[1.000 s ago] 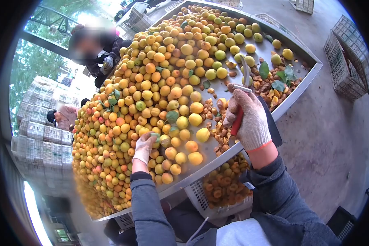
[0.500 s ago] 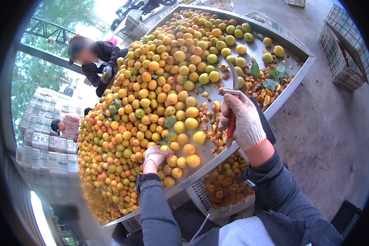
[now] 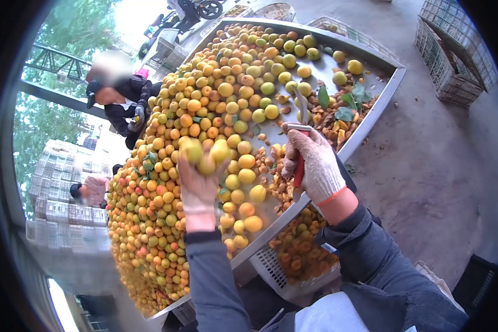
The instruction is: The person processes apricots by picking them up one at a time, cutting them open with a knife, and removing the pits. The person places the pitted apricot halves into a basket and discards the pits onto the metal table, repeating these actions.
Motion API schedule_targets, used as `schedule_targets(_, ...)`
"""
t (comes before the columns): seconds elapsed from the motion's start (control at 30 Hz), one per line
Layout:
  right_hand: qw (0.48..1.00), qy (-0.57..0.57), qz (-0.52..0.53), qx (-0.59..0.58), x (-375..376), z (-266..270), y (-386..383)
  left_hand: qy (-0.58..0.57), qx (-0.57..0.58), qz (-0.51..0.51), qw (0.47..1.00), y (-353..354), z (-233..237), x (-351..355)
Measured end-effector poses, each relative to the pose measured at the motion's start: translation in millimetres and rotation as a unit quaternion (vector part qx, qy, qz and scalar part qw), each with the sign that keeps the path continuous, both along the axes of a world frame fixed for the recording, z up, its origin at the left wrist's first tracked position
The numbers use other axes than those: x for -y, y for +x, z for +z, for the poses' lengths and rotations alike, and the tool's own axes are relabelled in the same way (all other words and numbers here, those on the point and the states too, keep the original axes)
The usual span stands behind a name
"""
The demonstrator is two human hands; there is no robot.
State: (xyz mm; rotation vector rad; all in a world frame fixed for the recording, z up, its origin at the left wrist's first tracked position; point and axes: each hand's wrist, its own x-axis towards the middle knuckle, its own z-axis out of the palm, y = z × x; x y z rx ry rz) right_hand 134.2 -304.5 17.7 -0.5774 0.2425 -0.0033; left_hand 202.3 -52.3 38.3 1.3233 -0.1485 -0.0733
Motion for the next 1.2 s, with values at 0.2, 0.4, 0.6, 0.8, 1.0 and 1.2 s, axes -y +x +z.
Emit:
schedule_targets(0.2, 0.999, 0.031, -0.024, -0.03, 10.7, 7.1, 2.0, 0.381, -0.103, 0.091, 0.914, 59.7, -11.3, 11.1)
schedule_targets(0.4, 1.0, 0.015, 0.023, -0.003, 5.9, 3.7, 2.6, 0.818, -0.113, 0.05, 0.561, -2.7, -75.4, -3.7)
schedule_targets(0.6, 0.999, -0.017, 0.032, -0.038, 8.4, 12.2, -2.2, 0.792, -0.073, 0.07, 0.602, -2.3, -96.0, -15.1)
schedule_targets(0.8, 0.997, -0.033, 0.045, -0.049, 14.0, 9.9, -3.0, 0.217, -0.178, 0.27, 0.921, 27.3, -40.0, -38.1)
schedule_targets(1.0, 0.994, -0.049, 0.083, -0.049, 1.5, 8.6, -0.4, 0.519, -0.24, 0.024, 0.82, 61.6, -55.3, -8.9)
schedule_targets(1.2, 0.995, -0.053, 0.078, -0.043, -3.5, 7.9, 0.6, 0.44, -0.258, 0.019, 0.86, 44.2, -65.0, -9.2)
